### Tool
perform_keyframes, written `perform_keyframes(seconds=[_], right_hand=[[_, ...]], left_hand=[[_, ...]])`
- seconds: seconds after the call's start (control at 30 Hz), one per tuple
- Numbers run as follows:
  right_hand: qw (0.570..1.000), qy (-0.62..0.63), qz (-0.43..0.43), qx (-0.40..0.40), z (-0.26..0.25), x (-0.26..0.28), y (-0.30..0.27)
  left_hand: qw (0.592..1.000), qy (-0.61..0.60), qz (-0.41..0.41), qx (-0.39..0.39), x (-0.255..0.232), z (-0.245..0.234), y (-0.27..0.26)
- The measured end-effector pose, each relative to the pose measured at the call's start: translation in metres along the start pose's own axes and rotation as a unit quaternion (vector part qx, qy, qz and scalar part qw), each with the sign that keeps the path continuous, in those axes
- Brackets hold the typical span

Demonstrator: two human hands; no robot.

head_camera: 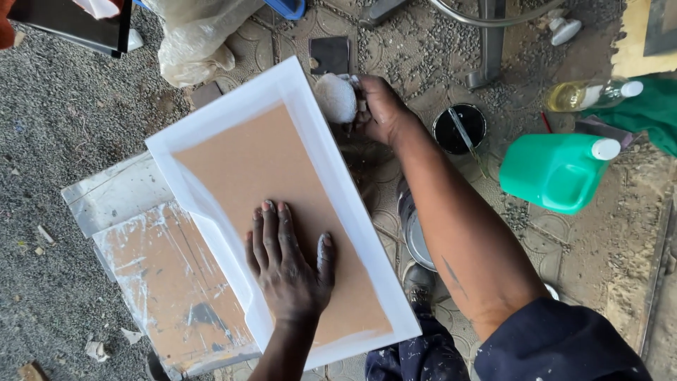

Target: The person paints the edges of a rectangular wooden board with white paint using a cloth. They repeatedly dip the cloth into a paint bucket to reload it and apply the paint to the board's perimeter while holding the board steady with their other hand.

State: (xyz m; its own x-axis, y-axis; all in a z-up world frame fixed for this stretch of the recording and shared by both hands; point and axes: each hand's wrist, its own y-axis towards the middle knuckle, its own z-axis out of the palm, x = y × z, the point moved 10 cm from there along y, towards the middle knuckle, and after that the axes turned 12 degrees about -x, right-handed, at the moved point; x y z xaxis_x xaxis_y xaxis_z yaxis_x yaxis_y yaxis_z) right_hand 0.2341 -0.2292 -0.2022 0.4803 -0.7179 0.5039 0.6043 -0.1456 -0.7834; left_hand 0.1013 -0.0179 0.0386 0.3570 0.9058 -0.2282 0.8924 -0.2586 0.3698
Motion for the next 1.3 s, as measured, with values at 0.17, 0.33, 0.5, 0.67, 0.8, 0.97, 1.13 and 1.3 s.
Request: perform_keyframes(seconds=[0.17,0.33,0.5,0.67,0.8,0.97,1.13,1.3], right_hand=[[0.996,-0.086,-0.014,0.03,0.04,0.021,0.0],[0.981,-0.035,0.124,0.142,0.035,-0.032,-0.006],[0.981,-0.107,0.148,0.058,-0.049,-0.085,-0.081],[0.967,-0.124,0.115,0.191,-0.104,-0.158,-0.15],[0.93,-0.273,0.181,0.165,-0.165,-0.205,-0.226],[0.978,-0.182,0.103,-0.011,-0.179,-0.165,-0.25],[0.967,-0.238,-0.024,0.087,-0.134,-0.13,-0.258],[0.995,-0.014,-0.022,-0.096,-0.241,-0.249,-0.318]], left_hand=[[1.0,0.003,0.0,0.01,0.005,0.005,-0.001],[1.0,0.003,0.007,0.009,0.004,0.005,0.0],[1.0,-0.002,0.009,0.013,0.003,0.005,-0.003],[1.0,-0.013,0.012,0.01,-0.001,0.003,-0.003],[1.0,-0.023,0.011,0.011,-0.002,0.002,-0.008],[0.999,-0.026,0.018,0.008,-0.003,0.0,-0.01],[0.999,-0.034,0.023,0.0,-0.003,-0.001,-0.014],[0.998,-0.056,0.013,0.011,0.003,0.003,-0.016]])
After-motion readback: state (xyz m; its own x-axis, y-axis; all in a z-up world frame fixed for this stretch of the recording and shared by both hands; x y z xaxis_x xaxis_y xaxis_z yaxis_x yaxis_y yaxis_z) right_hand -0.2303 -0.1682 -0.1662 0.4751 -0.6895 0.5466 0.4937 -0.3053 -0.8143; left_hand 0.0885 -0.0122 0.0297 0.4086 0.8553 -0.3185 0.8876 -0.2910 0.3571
